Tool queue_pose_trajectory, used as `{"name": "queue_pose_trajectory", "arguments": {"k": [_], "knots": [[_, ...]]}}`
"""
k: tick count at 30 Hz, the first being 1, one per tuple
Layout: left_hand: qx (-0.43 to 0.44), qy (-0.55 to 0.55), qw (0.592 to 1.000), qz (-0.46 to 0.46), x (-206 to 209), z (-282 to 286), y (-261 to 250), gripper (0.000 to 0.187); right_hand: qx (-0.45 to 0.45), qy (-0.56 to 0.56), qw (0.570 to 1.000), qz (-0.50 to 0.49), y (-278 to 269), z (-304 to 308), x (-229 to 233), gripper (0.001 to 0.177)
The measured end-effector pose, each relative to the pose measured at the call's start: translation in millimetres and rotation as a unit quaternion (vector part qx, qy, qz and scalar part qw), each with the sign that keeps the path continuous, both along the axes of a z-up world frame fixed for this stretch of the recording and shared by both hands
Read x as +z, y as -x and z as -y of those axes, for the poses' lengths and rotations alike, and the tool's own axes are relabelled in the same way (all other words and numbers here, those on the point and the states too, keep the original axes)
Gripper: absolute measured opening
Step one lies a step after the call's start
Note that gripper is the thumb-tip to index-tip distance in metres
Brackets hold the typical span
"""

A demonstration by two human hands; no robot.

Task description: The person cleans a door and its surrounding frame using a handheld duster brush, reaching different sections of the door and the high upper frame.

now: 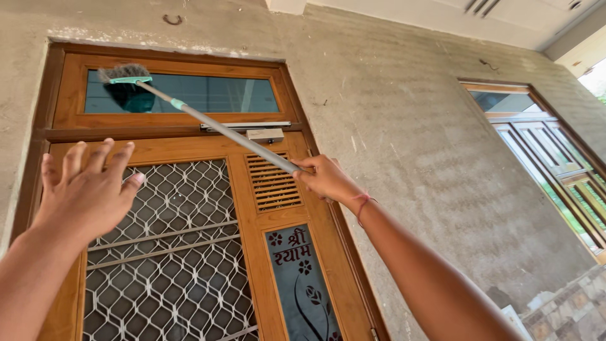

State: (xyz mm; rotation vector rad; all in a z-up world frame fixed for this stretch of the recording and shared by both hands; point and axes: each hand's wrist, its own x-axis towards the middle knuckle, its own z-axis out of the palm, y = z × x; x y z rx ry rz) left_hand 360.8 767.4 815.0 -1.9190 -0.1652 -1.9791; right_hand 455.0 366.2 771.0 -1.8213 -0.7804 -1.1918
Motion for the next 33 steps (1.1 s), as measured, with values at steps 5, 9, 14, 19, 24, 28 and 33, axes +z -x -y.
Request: {"name": "queue_pose_trajectory", "arguments": {"k": [5,9,14,19,24,28,33], "knots": [[-0.038,0.007,0.999,0.017,4.0,0.9,7.0,0.067,-0.006,0.012,0.997,0.082,-8.2,-12.0,-17.7,0.039],[-0.051,0.03,0.997,-0.05,12.2,21.0,8.3,0.067,-0.006,-0.012,0.985,0.172,-1.0,-30.6,-15.2,0.037],[-0.064,-0.006,0.997,-0.04,3.4,35.8,-0.9,0.064,0.094,-0.031,0.993,0.063,31.1,-72.7,9.3,0.04],[-0.067,-0.014,0.997,-0.031,7.1,30.2,-1.9,0.065,0.027,-0.047,0.994,0.093,54.6,-122.8,48.5,0.037],[-0.07,-0.009,0.997,-0.037,15.2,11.8,-7.4,0.065,-0.033,-0.001,0.987,0.159,19.6,-129.0,60.1,0.036],[-0.074,-0.004,0.997,-0.026,23.0,1.2,-22.9,0.065,-0.042,-0.01,0.984,0.175,-0.2,-115.1,58.0,0.036],[-0.005,-0.062,0.998,0.01,25.8,4.2,-49.7,0.065,-0.015,-0.036,0.983,0.181,-18.3,-120.3,72.9,0.033]]}}
